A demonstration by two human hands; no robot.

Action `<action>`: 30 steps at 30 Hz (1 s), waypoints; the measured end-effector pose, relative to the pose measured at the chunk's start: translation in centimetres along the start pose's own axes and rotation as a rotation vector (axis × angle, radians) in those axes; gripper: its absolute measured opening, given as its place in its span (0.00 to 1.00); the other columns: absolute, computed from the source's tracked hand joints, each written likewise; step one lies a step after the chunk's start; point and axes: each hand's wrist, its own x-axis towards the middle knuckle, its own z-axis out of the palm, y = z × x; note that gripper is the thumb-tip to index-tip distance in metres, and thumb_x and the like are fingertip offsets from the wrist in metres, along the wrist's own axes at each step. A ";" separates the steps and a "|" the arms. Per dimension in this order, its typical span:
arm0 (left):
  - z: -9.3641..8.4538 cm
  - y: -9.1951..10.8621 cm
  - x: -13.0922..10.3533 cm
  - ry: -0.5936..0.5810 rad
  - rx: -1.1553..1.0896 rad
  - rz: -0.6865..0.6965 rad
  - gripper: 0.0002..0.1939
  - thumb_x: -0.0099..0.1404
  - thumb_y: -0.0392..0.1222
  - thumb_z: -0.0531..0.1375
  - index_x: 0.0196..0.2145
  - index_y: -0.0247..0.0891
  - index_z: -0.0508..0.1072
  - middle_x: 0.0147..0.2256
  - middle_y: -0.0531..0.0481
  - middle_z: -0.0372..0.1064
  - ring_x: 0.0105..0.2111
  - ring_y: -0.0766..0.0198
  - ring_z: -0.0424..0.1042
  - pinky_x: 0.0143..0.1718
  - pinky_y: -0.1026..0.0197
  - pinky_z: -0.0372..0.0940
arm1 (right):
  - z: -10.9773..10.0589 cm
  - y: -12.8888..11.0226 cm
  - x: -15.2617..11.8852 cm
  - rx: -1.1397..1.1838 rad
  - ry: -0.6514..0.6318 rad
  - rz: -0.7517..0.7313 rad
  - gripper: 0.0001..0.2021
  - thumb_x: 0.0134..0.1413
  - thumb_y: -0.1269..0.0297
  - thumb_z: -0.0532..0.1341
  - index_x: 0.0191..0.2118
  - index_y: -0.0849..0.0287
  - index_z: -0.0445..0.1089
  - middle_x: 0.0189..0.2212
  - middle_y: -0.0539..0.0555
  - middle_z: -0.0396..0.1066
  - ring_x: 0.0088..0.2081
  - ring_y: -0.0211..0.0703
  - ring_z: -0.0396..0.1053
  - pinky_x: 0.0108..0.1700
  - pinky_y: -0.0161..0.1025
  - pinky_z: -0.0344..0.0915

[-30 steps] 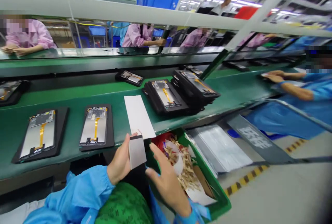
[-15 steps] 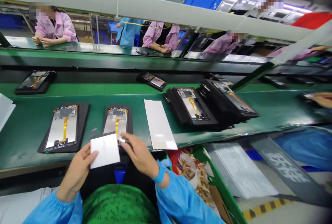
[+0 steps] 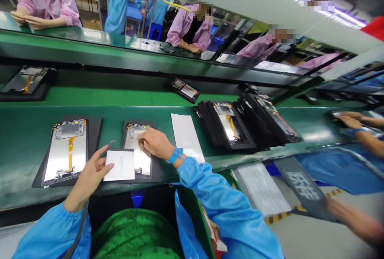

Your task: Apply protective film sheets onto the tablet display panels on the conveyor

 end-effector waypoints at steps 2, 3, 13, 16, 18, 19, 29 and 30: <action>1.2 0.3 1.1 -0.054 0.050 0.007 0.50 0.55 0.53 0.69 0.68 0.35 0.52 0.37 0.45 0.79 0.38 0.54 0.79 0.42 0.53 0.71 | 0.6 0.1 -0.7 0.162 0.098 0.181 0.10 0.66 0.72 0.51 0.41 0.60 0.70 0.35 0.56 0.73 0.39 0.46 0.67 0.44 0.42 0.66; 1.8 0.4 1.7 -0.073 0.083 0.017 0.49 0.56 0.53 0.69 0.68 0.34 0.53 0.36 0.46 0.78 0.37 0.55 0.78 0.41 0.54 0.71 | 0.7 0.0 -1.0 0.242 0.130 0.244 0.11 0.67 0.72 0.51 0.42 0.59 0.70 0.38 0.56 0.74 0.41 0.45 0.68 0.46 0.42 0.67; 4.7 0.1 4.5 -0.042 0.251 0.048 0.36 0.57 0.49 0.66 0.58 0.35 0.58 0.35 0.48 0.75 0.34 0.56 0.78 0.35 0.55 0.71 | -2.6 -6.9 -6.5 0.518 0.153 0.546 0.10 0.67 0.65 0.58 0.51 0.55 0.69 0.50 0.58 0.72 0.51 0.48 0.70 0.52 0.48 0.70; 4.8 -0.1 4.5 -0.039 0.261 0.072 0.31 0.58 0.49 0.65 0.55 0.36 0.59 0.39 0.44 0.75 0.37 0.56 0.78 0.37 0.54 0.72 | -2.2 -8.7 -7.8 0.470 0.102 0.402 0.14 0.65 0.66 0.61 0.55 0.55 0.66 0.59 0.61 0.66 0.60 0.53 0.63 0.60 0.58 0.65; 4.9 -0.1 4.4 -0.023 0.306 0.106 0.30 0.59 0.49 0.65 0.54 0.37 0.60 0.42 0.43 0.73 0.36 0.58 0.77 0.36 0.55 0.72 | -1.6 -9.1 -8.1 0.420 0.092 0.378 0.15 0.65 0.68 0.60 0.56 0.55 0.66 0.60 0.62 0.65 0.61 0.54 0.62 0.60 0.60 0.65; 4.9 0.0 4.3 -0.008 0.342 0.126 0.29 0.59 0.49 0.64 0.54 0.37 0.62 0.44 0.43 0.72 0.34 0.60 0.77 0.34 0.56 0.71 | -1.4 -9.0 -8.2 0.397 0.090 0.374 0.16 0.65 0.69 0.59 0.57 0.55 0.66 0.60 0.62 0.66 0.61 0.55 0.61 0.60 0.61 0.66; 4.6 1.0 4.1 0.053 0.898 0.379 0.22 0.66 0.42 0.57 0.56 0.35 0.69 0.35 0.51 0.65 0.30 0.64 0.66 0.38 0.58 0.64 | -0.6 -8.5 -8.8 0.072 0.047 0.224 0.16 0.68 0.71 0.55 0.59 0.62 0.66 0.60 0.66 0.67 0.58 0.57 0.64 0.52 0.55 0.70; 4.6 1.0 4.1 0.057 0.953 0.391 0.21 0.66 0.42 0.56 0.56 0.36 0.69 0.35 0.51 0.65 0.30 0.64 0.66 0.39 0.58 0.64 | -0.4 -8.6 -8.9 0.050 0.044 0.214 0.16 0.68 0.71 0.55 0.59 0.62 0.66 0.60 0.67 0.67 0.58 0.57 0.63 0.52 0.55 0.69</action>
